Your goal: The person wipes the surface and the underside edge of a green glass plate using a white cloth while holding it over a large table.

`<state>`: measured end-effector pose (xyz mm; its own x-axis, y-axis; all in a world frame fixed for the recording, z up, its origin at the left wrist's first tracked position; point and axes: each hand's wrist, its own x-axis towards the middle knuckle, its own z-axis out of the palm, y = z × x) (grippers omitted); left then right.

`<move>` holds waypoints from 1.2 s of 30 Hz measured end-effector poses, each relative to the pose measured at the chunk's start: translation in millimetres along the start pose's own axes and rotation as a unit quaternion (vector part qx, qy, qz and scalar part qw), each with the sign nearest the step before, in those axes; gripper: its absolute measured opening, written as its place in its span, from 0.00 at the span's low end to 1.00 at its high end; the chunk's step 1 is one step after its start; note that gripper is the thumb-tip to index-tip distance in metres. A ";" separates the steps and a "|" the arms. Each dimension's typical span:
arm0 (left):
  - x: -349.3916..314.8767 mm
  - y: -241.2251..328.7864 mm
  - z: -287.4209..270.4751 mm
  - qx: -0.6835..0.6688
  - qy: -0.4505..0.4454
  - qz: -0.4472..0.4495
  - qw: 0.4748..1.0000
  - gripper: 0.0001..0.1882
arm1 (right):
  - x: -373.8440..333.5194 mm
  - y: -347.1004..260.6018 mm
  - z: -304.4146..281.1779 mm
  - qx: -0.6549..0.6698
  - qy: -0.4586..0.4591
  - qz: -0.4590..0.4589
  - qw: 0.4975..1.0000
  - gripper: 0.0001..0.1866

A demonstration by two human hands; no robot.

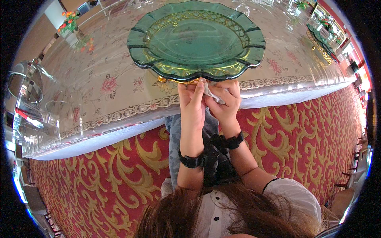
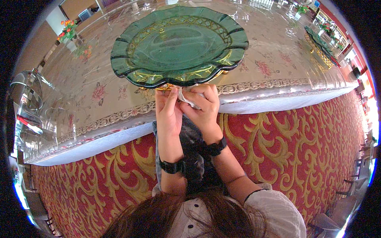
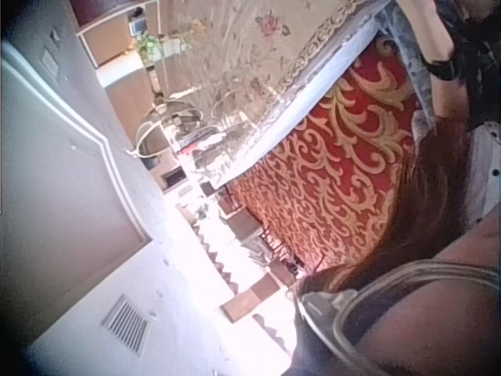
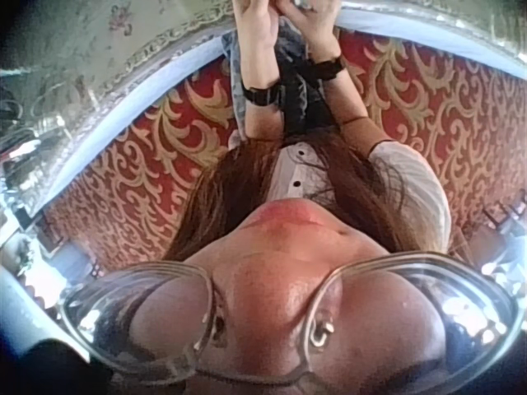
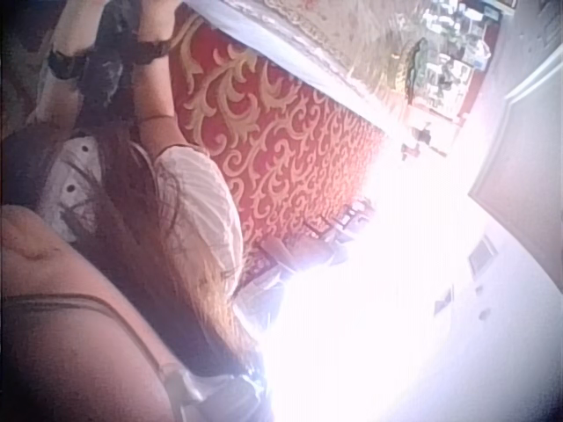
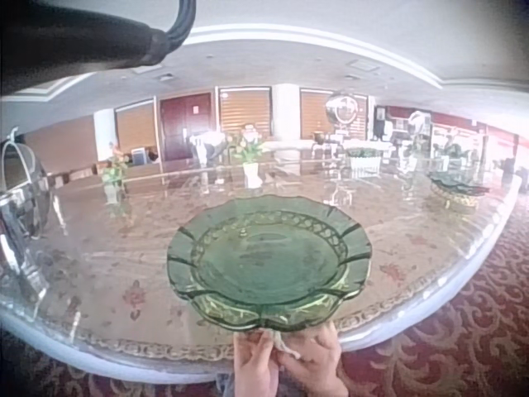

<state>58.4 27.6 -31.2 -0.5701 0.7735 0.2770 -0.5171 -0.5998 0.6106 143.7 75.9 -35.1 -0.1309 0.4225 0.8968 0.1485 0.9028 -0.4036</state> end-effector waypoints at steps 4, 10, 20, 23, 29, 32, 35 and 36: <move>-2.2 0.6 0.1 -0.049 -0.016 -0.021 0.998 0.17 | -0.4 -2.7 -1.7 0.055 0.020 0.077 0.995 0.16; -1.7 2.4 1.0 -0.037 -0.001 -0.031 0.999 0.18 | 1.2 -6.7 -2.4 0.100 0.013 0.151 0.983 0.17; -0.1 4.1 1.4 -0.090 -0.004 -0.041 0.995 0.16 | 0.1 -4.2 0.5 -0.023 -0.022 0.040 0.999 0.22; 0.4 0.3 3.1 -0.054 0.008 -0.023 0.998 0.15 | -0.2 -3.3 0.0 -0.019 -0.020 0.032 0.999 0.22; -1.4 1.4 1.2 -0.056 0.016 -0.034 0.998 0.14 | -2.0 -3.4 -1.3 0.014 -0.015 0.053 0.998 0.21; -1.5 2.7 2.2 -0.043 0.018 -0.036 0.998 0.15 | -2.9 -4.3 0.3 0.018 -0.008 0.075 0.997 0.21; -1.2 3.3 3.7 -0.044 0.018 -0.036 0.998 0.16 | -2.1 -4.4 2.0 0.010 -0.006 0.086 0.996 0.20; -0.9 3.3 4.0 -0.048 0.012 -0.034 0.998 0.16 | -1.6 -4.6 2.2 0.012 -0.003 0.087 0.996 0.20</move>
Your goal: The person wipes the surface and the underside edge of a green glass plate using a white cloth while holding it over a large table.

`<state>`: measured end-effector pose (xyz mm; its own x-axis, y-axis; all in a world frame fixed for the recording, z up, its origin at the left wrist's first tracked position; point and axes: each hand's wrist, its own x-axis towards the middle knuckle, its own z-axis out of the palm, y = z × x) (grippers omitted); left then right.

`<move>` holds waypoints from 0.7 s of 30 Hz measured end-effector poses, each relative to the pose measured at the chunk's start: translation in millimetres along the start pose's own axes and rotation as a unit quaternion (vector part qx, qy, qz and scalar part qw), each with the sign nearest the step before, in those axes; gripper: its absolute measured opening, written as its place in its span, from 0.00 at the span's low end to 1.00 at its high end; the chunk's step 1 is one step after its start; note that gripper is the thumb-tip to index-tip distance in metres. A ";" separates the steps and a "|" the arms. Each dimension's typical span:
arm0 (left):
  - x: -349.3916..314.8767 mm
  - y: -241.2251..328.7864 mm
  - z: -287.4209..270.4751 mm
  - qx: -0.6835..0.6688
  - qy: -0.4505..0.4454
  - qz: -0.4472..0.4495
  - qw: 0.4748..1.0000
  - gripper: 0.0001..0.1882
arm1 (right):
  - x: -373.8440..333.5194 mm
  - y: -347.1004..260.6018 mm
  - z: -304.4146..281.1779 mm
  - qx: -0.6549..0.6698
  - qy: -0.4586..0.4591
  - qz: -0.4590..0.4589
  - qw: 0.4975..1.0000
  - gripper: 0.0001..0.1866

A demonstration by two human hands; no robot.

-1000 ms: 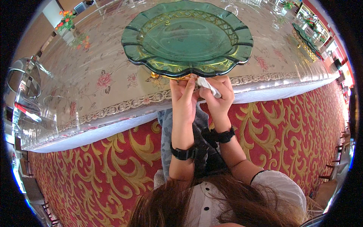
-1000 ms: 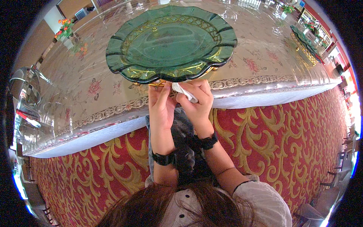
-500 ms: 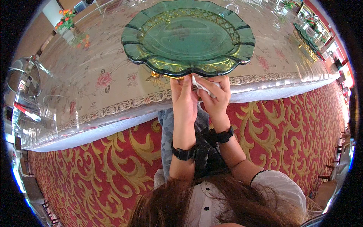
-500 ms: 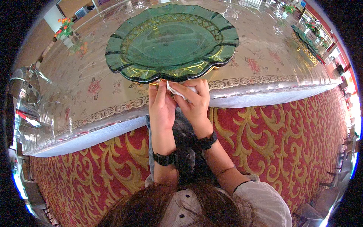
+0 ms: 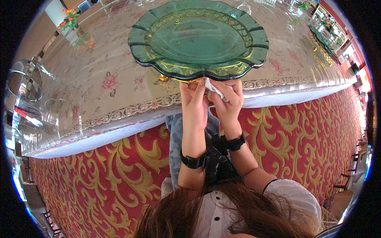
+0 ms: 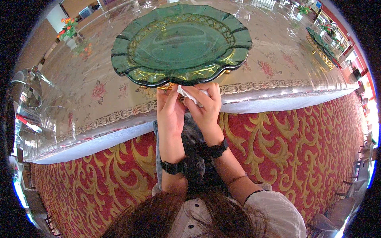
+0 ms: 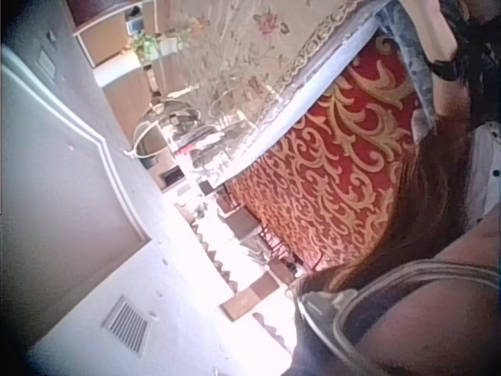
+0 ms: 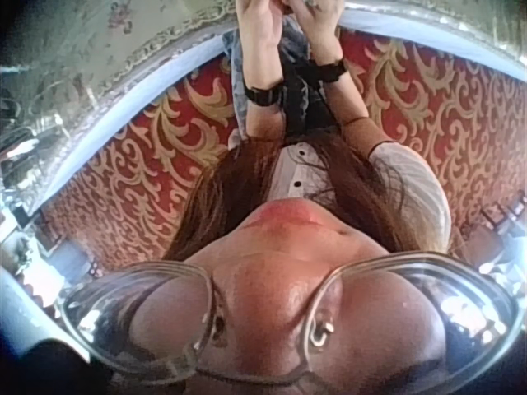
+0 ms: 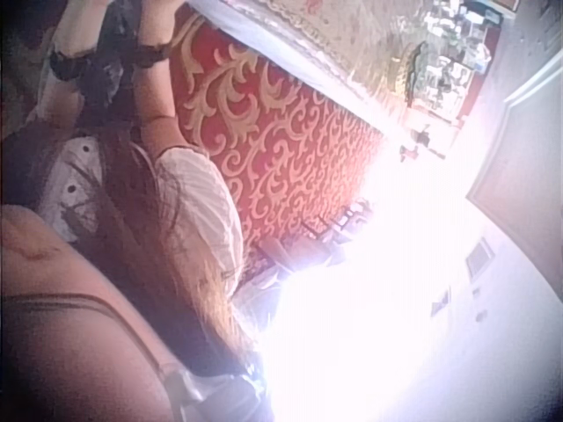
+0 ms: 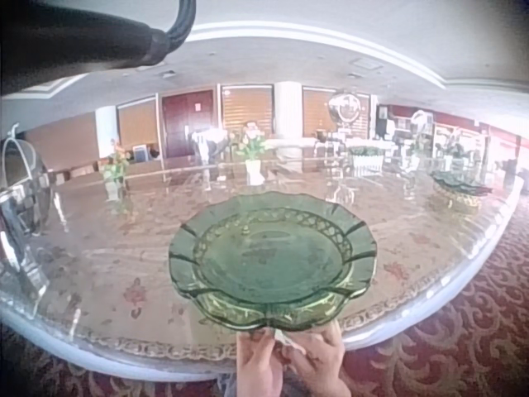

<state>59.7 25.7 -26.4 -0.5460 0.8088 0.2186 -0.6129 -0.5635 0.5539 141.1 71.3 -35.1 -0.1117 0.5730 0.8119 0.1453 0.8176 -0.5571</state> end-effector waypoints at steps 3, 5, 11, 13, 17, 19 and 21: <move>1.7 1.1 -0.5 0.018 -0.016 0.001 1.000 0.17 | 1.2 -2.1 -0.1 0.011 0.003 0.019 1.000 0.18; 2.2 1.3 -0.8 0.031 -0.019 0.001 0.999 0.18 | 2.1 -4.2 -0.1 0.014 0.007 0.029 0.999 0.17; 1.1 1.2 0.6 0.027 -0.013 -0.007 1.000 0.18 | 5.1 -8.2 -0.5 0.026 0.007 0.058 0.998 0.15; 1.6 1.8 1.2 0.032 -0.014 -0.008 0.999 0.18 | 6.1 -7.2 -1.7 0.036 0.000 0.067 0.997 0.14; 0.7 5.1 1.1 0.028 -0.014 -0.024 0.999 0.17 | 6.5 -4.3 -3.7 0.030 -0.023 0.048 0.998 0.14; 0.2 5.3 1.3 0.021 -0.016 -0.019 0.999 0.17 | 6.8 -2.8 -4.4 0.029 -0.028 0.040 0.998 0.15; 0.2 5.9 0.6 0.035 -0.007 -0.030 0.999 0.16 | 7.5 -1.8 -5.1 0.023 -0.034 0.020 0.999 0.15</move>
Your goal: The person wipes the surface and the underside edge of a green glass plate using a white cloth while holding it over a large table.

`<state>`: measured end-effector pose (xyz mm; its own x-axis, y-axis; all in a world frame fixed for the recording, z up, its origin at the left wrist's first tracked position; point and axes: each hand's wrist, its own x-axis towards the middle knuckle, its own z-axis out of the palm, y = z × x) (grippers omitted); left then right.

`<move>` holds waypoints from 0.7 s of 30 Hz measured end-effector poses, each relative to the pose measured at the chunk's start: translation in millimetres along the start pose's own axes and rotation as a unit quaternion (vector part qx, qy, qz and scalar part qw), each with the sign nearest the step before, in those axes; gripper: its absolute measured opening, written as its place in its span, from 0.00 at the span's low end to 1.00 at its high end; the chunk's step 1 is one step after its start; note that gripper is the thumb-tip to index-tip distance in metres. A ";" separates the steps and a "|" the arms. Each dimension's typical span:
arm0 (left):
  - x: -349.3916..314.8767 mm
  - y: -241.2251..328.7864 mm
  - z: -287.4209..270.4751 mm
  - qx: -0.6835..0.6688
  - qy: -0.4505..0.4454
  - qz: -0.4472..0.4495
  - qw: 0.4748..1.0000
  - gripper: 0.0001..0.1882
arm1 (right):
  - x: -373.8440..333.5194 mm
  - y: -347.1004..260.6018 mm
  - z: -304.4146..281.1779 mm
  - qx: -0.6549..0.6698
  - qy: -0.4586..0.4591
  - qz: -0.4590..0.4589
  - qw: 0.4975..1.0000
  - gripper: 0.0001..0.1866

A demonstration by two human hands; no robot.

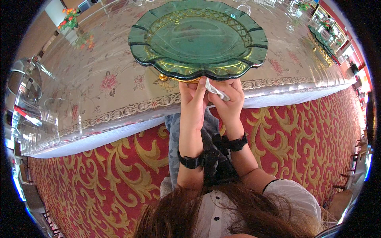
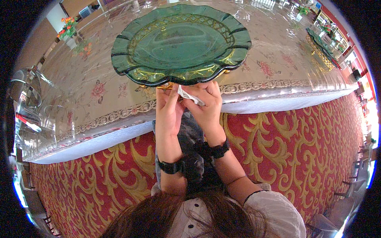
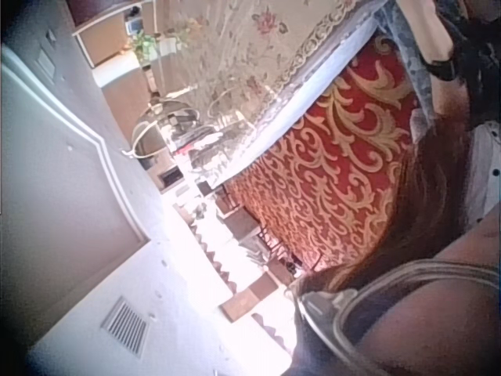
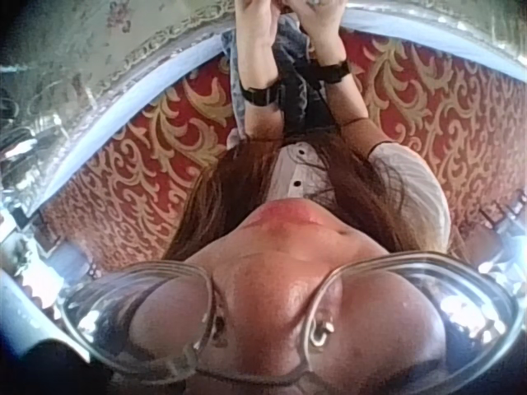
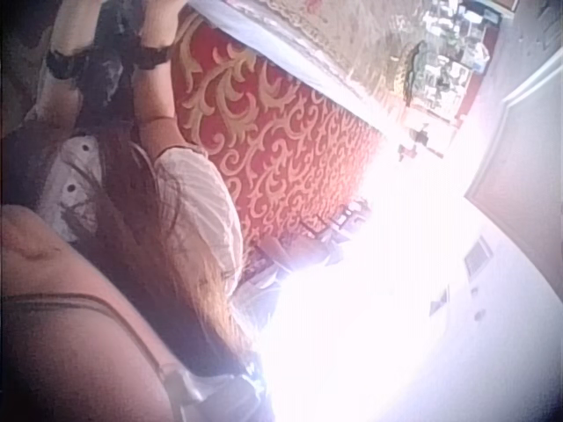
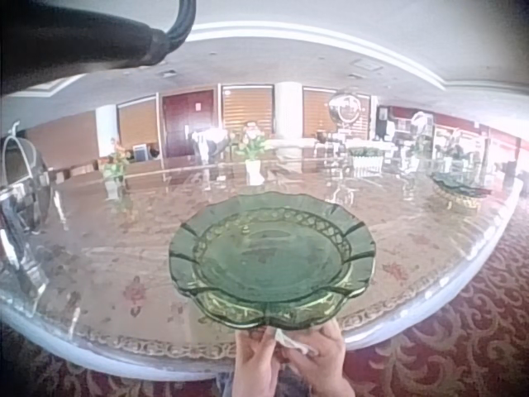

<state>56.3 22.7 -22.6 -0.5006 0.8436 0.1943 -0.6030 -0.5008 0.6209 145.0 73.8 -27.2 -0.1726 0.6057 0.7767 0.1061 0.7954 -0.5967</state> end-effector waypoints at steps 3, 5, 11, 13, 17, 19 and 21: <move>0.1 -0.1 -1.6 0.015 -0.003 -0.004 1.000 0.16 | 0.8 0.2 -1.9 -0.006 -0.005 -0.012 1.000 0.15; 0.0 -0.6 -1.9 0.024 -0.007 0.003 1.000 0.15 | 0.8 -0.3 -3.4 0.001 -0.003 -0.012 1.000 0.15; -1.0 -0.6 2.0 -0.001 -0.009 0.004 1.000 0.16 | -0.7 -2.7 -0.4 0.043 0.085 0.065 0.993 0.10; -1.9 0.9 2.2 -0.002 -0.002 -0.003 1.000 0.16 | -0.1 -2.9 5.6 0.067 0.131 0.114 0.983 0.08; -1.0 0.8 0.8 0.007 -0.009 -0.002 1.000 0.16 | 2.4 -1.2 10.1 0.020 0.102 0.016 0.994 0.07; -0.4 0.0 -0.4 0.016 -0.004 -0.009 1.000 0.17 | 3.2 0.0 10.1 0.010 0.081 0.004 0.997 0.09; 0.5 -1.1 -1.3 0.012 -0.013 0.004 1.000 0.17 | 3.1 1.1 8.8 -0.001 0.061 -0.008 0.998 0.12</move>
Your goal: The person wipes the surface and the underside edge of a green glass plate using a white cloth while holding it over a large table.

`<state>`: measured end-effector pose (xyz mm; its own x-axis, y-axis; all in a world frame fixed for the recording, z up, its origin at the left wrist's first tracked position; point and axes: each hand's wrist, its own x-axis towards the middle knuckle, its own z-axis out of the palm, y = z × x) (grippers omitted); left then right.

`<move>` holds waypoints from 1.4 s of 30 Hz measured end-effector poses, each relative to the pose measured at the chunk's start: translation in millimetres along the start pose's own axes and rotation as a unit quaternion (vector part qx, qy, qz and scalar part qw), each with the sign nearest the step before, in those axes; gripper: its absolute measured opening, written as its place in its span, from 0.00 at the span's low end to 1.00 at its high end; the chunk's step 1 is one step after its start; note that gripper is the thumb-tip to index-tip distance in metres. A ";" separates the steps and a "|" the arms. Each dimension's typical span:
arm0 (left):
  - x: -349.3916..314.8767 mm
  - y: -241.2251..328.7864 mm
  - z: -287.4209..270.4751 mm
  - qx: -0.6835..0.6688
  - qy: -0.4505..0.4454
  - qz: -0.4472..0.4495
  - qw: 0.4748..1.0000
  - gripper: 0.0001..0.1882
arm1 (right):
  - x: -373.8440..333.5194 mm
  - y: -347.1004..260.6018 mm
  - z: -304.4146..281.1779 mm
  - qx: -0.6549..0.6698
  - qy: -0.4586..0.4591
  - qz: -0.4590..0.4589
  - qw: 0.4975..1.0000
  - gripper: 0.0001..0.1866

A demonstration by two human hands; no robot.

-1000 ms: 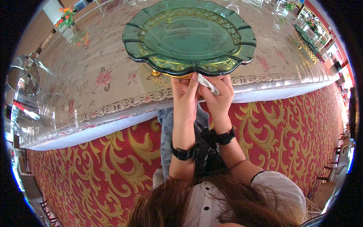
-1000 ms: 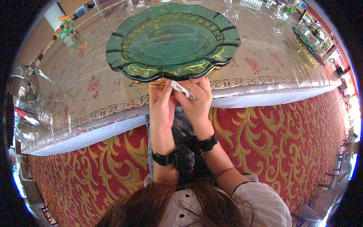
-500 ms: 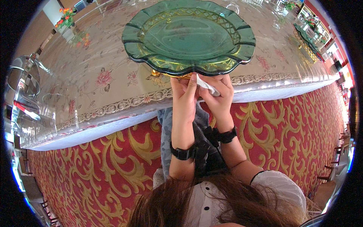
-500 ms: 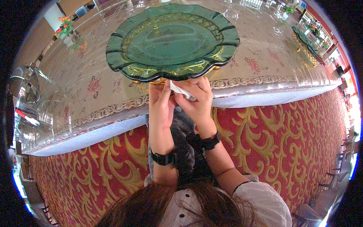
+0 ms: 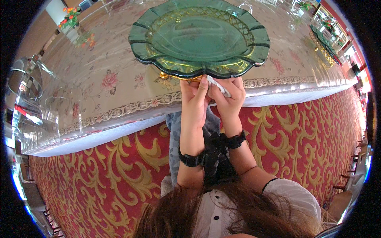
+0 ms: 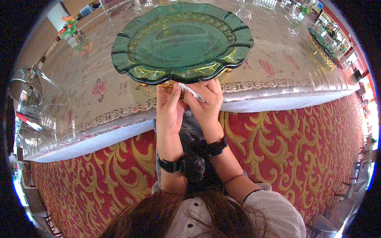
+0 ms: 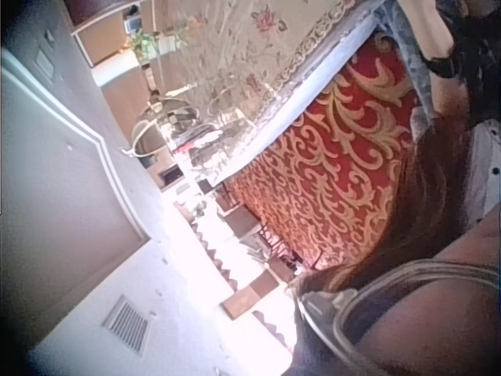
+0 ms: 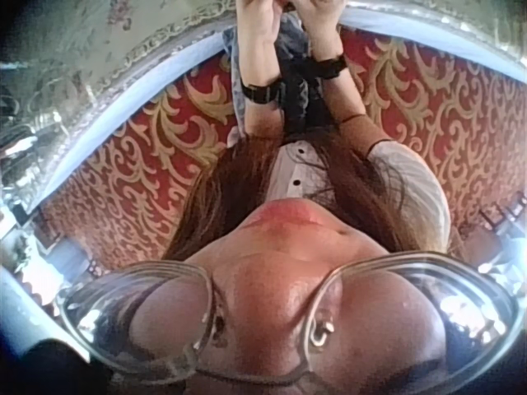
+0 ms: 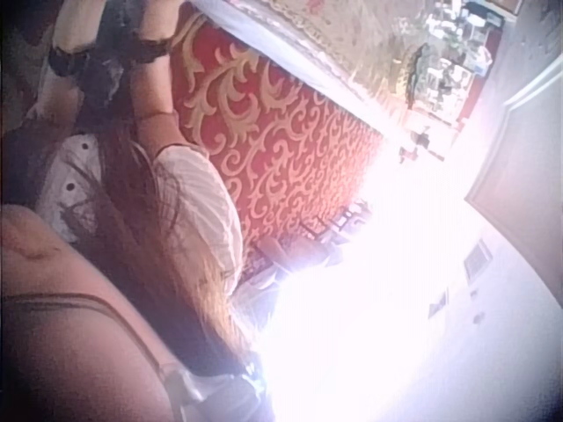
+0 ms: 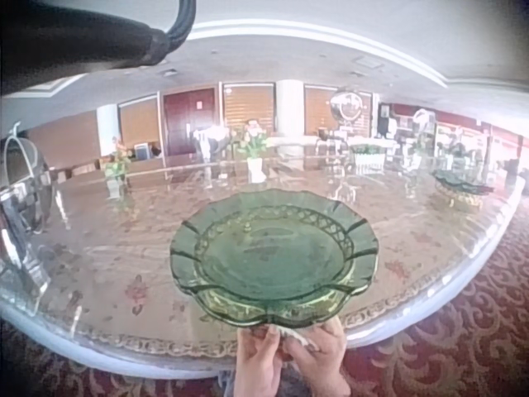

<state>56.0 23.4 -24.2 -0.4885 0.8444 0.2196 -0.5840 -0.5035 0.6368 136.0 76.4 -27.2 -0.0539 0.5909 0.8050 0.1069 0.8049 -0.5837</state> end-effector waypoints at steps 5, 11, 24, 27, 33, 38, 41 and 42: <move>-0.3 -0.5 -0.7 0.016 -0.004 0.009 1.000 0.16 | 0.3 2.0 -9.1 0.000 -0.051 -0.067 0.996 0.13; -0.8 -0.3 2.4 -0.006 0.008 0.005 1.000 0.17 | -2.4 -3.9 -5.7 0.081 0.023 0.081 0.993 0.13; 2.6 -4.0 -3.1 0.011 -0.012 0.031 0.999 0.16 | -1.8 4.1 -8.5 -0.003 -0.062 -0.085 0.994 0.16; 0.2 -2.1 -1.6 -0.005 -0.007 0.010 1.000 0.16 | -3.4 2.4 -10.5 0.041 -0.058 -0.017 0.997 0.18; -1.1 -0.9 0.3 -0.012 0.004 0.005 1.000 0.15 | -0.5 2.7 -10.4 0.020 -0.078 -0.014 0.997 0.22; 2.1 -5.4 -4.9 -0.012 -0.001 0.017 1.000 0.14 | -0.9 4.1 -10.7 -0.005 -0.080 -0.060 0.995 0.22; 2.8 -6.4 -5.7 -0.003 0.000 0.030 1.000 0.13 | -0.5 2.3 -10.7 -0.001 -0.077 -0.055 0.996 0.20; 2.8 -6.5 -4.7 0.000 -0.003 0.035 0.999 0.13 | -0.1 1.1 -10.9 0.006 -0.071 -0.049 0.996 0.20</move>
<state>55.3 28.2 -31.2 -0.5251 0.8077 0.2679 -0.5483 -0.5619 0.6194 146.9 76.6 -26.8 -0.2038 0.5111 0.8350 0.0817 0.8588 -0.5057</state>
